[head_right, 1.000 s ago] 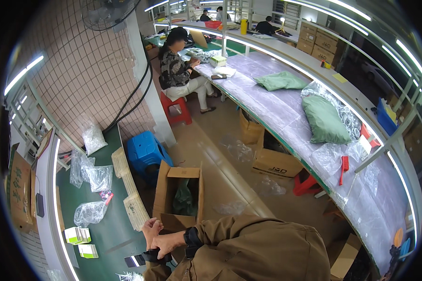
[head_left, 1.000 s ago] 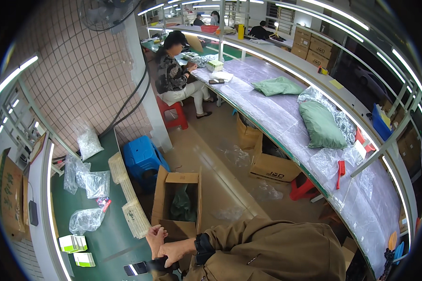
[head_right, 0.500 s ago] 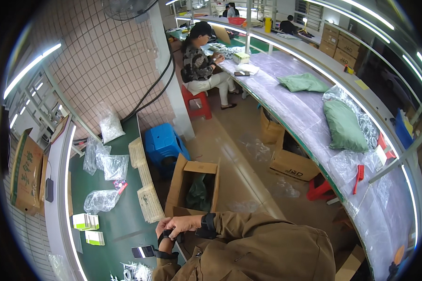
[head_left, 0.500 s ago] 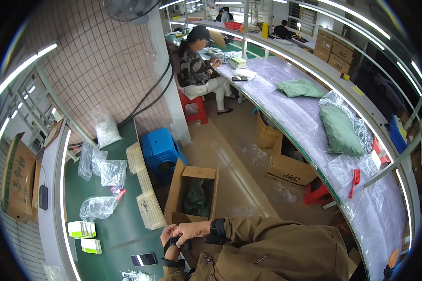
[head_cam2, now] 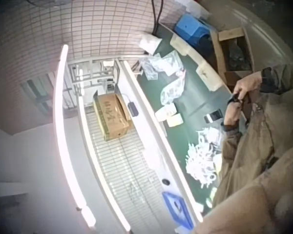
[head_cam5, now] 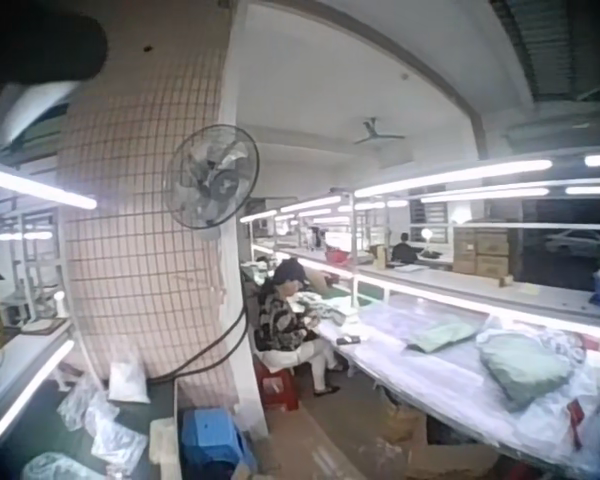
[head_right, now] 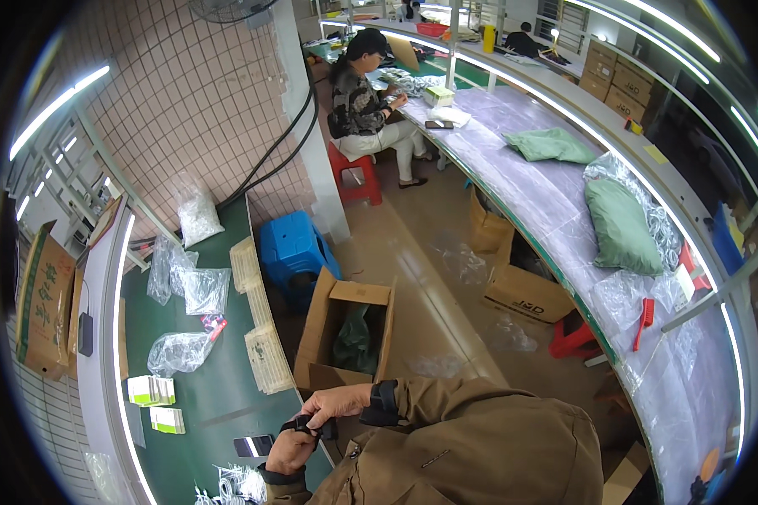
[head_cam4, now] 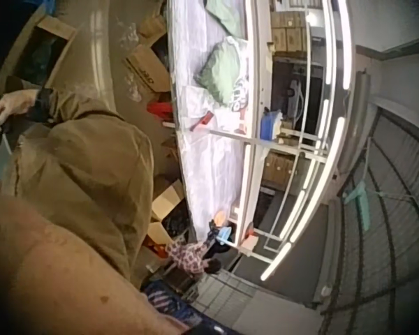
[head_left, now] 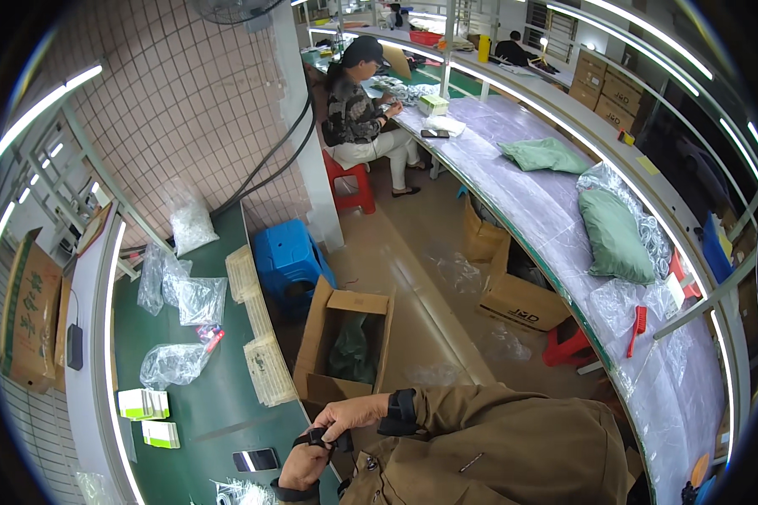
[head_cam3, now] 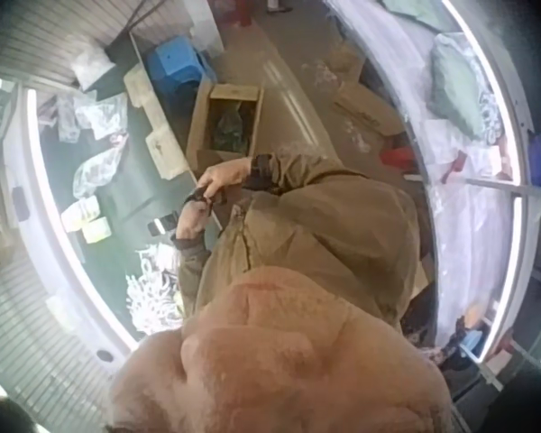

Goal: Packaging USB cables into white and green cardboard sleeves at a factory workbench.

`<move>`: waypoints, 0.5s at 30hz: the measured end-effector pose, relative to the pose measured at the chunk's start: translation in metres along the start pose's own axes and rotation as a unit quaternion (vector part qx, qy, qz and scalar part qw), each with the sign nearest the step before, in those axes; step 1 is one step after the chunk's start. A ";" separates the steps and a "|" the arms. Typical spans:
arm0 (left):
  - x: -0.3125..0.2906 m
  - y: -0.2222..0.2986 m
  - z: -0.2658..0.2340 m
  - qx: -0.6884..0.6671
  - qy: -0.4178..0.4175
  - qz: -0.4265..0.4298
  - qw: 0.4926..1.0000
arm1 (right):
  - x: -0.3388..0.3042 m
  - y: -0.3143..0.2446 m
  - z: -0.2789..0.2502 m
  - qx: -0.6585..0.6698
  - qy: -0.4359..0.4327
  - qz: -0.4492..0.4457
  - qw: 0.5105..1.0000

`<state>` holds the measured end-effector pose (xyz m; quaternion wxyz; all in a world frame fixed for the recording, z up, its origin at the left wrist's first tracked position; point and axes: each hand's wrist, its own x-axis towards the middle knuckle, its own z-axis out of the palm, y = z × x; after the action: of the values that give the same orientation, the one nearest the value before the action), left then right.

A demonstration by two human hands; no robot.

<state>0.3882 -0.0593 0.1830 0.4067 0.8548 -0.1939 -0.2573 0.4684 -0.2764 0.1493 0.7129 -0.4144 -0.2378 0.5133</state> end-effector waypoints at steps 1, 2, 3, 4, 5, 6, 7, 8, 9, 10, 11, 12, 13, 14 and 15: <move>0.003 0.010 -0.001 -0.006 0.002 -0.006 1.000 | -0.002 0.003 0.001 -0.004 0.001 -0.007 1.000; 0.004 0.021 0.000 -0.001 -0.007 -0.061 0.998 | -0.005 0.004 0.011 -0.001 0.001 -0.010 1.000; 0.007 0.033 0.000 0.002 -0.016 -0.119 0.993 | -0.010 0.000 0.009 -0.050 -0.001 -0.008 0.999; 0.001 0.042 0.002 0.000 -0.025 -0.187 0.982 | -0.012 -0.015 0.009 -0.091 -0.013 -0.002 0.996; -0.001 0.041 0.014 -0.044 0.057 -0.059 0.996 | -0.011 -0.018 0.009 -0.156 -0.021 -0.090 0.983; 0.005 0.031 0.025 0.060 0.135 0.059 0.987 | -0.012 -0.023 0.006 -0.213 -0.028 -0.180 0.960; 0.006 0.053 0.017 0.337 0.127 0.151 0.921 | -0.023 -0.046 0.009 -0.252 -0.020 -0.087 0.964; 0.008 0.066 0.020 0.376 0.088 0.129 0.913 | -0.031 -0.046 0.010 -0.234 -0.018 -0.064 0.970; 0.009 0.086 0.019 0.274 0.116 0.139 0.944 | -0.035 -0.053 0.010 -0.232 -0.008 -0.047 0.972; 0.009 0.089 0.025 0.244 0.143 0.116 0.952 | -0.036 -0.058 0.013 -0.233 0.000 -0.029 0.972; 0.007 0.086 0.028 0.217 0.174 0.096 0.956 | -0.036 -0.061 0.016 -0.190 0.006 0.013 0.982; 0.005 0.080 0.029 0.214 0.191 0.056 0.956 | -0.032 -0.061 0.016 -0.153 0.013 0.058 0.986; 0.007 0.072 0.028 0.230 0.125 0.050 0.964 | -0.030 -0.055 0.013 -0.149 -0.015 0.070 0.986; 0.005 0.071 0.028 0.242 0.056 0.047 0.967 | -0.030 -0.047 0.010 -0.085 0.017 0.069 0.994; -0.001 0.074 0.031 0.236 0.068 0.025 0.969 | -0.026 -0.040 0.009 -0.024 0.051 0.071 0.996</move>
<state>0.3603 -0.1211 0.2252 0.2120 0.9370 -0.2425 -0.1353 0.4739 -0.3023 0.1892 0.6760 -0.4725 -0.1832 0.5350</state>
